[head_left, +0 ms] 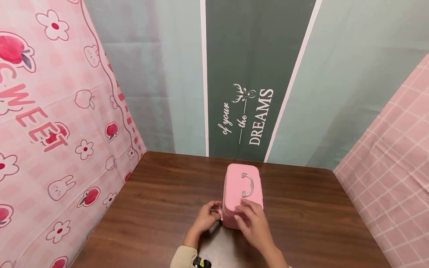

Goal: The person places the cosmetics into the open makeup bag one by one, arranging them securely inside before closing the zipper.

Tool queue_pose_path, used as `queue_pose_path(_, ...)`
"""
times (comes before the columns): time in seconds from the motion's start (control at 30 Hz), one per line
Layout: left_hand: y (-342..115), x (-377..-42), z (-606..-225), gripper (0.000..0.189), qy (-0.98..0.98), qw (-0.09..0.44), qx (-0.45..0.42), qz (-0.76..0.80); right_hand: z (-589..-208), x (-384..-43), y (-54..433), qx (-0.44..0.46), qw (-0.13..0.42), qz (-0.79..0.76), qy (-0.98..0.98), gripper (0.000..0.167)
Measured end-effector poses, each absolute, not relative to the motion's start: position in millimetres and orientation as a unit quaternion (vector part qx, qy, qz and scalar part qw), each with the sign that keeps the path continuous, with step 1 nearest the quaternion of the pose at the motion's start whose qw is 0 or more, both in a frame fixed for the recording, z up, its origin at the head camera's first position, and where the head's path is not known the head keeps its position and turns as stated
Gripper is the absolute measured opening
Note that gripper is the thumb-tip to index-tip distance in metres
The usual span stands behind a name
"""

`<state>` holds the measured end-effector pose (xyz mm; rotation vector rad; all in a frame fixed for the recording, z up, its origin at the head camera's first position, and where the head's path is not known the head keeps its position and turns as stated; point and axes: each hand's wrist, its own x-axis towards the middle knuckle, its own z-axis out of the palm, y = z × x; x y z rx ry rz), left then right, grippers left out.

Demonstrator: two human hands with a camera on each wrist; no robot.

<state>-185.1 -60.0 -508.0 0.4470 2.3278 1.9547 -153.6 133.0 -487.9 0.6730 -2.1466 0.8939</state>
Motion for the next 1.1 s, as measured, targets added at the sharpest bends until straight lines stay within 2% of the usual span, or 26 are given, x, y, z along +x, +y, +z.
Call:
queue_pose_path(0.17,-59,-192,-509,0.027,0.777,-0.038,0.123,0.616,-490,-147,152,0.208,0.377,0.416,-0.801,0.029)
queue_pose_path(0.3,-58,-204,-516,0.023,0.782,-0.081,0.118,0.607,-507,-149,168,0.152,0.365,0.458,-0.796,0.040)
queue_pose_path(0.43,-56,-213,-512,0.024,0.781,-0.135,0.170,0.586,-527,-152,178,0.110,0.299,0.506,-0.802,0.053)
queue_pose_path(0.57,-53,-223,-502,0.030,0.800,-0.178,0.234,0.523,-540,-158,184,0.095,0.217,0.542,-0.806,0.057)
queue_pose_path(0.67,-50,-232,-496,0.032,0.813,-0.178,0.268,0.485,-541,-163,187,0.085,0.184,0.559,-0.804,0.052)
queue_pose_path(0.87,-41,-243,-488,0.035,0.848,-0.099,0.276,0.442,-537,-167,189,0.026,0.164,0.572,-0.803,0.032)
queue_pose_path(1.1,-29,-259,-482,0.035,0.873,-0.097,0.320,0.355,-538,-166,191,0.010,0.167,0.496,-0.852,0.009)
